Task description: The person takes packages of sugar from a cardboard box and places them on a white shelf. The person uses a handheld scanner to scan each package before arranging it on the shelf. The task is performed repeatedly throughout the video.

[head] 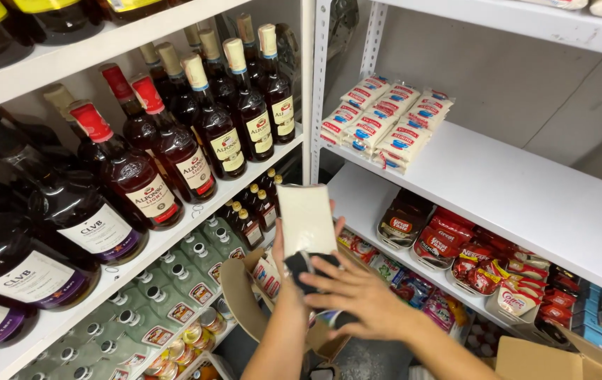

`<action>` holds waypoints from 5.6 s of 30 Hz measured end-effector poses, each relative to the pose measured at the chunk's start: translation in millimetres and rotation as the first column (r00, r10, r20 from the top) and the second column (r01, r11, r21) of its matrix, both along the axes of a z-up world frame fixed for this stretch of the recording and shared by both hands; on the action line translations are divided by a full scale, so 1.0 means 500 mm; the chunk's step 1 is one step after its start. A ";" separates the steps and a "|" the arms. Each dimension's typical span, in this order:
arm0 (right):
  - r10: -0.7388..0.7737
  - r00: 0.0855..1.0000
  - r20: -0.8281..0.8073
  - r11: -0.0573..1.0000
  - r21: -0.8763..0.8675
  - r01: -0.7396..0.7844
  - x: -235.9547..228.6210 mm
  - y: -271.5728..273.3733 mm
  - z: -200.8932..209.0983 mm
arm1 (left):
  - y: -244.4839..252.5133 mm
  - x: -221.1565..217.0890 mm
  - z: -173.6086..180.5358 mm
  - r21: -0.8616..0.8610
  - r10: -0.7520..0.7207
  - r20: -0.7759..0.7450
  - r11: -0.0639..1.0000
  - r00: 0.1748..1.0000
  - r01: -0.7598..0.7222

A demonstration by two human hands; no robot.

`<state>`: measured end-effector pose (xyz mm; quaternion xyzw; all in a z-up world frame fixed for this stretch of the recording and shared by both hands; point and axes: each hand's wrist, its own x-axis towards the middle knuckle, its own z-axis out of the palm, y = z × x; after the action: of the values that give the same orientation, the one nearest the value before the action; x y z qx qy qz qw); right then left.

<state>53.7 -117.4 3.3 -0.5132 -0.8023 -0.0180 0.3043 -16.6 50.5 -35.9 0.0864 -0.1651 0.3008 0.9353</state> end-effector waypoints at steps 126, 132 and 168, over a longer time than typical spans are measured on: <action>-0.997 -0.010 0.077 -0.011 -0.012 1.000 0.679 0.233 -0.304 | 0.510 0.779 0.019 0.581 0.919 0.213 -0.393 0.333 0.712; -0.995 -0.027 0.096 -0.031 -0.032 0.999 0.676 0.237 -0.295 | 0.541 0.768 0.029 0.383 0.956 -0.163 -0.167 0.244 0.909; -0.986 -0.069 0.152 -0.077 -0.047 0.996 0.672 0.249 -0.282 | 0.425 0.771 -0.050 0.522 0.681 0.280 -0.699 0.676 0.489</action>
<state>389.7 7.0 -137.5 -0.9554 -0.1814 -0.1945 0.1285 368.8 263.2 -61.1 0.9891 0.0246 0.1046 0.1003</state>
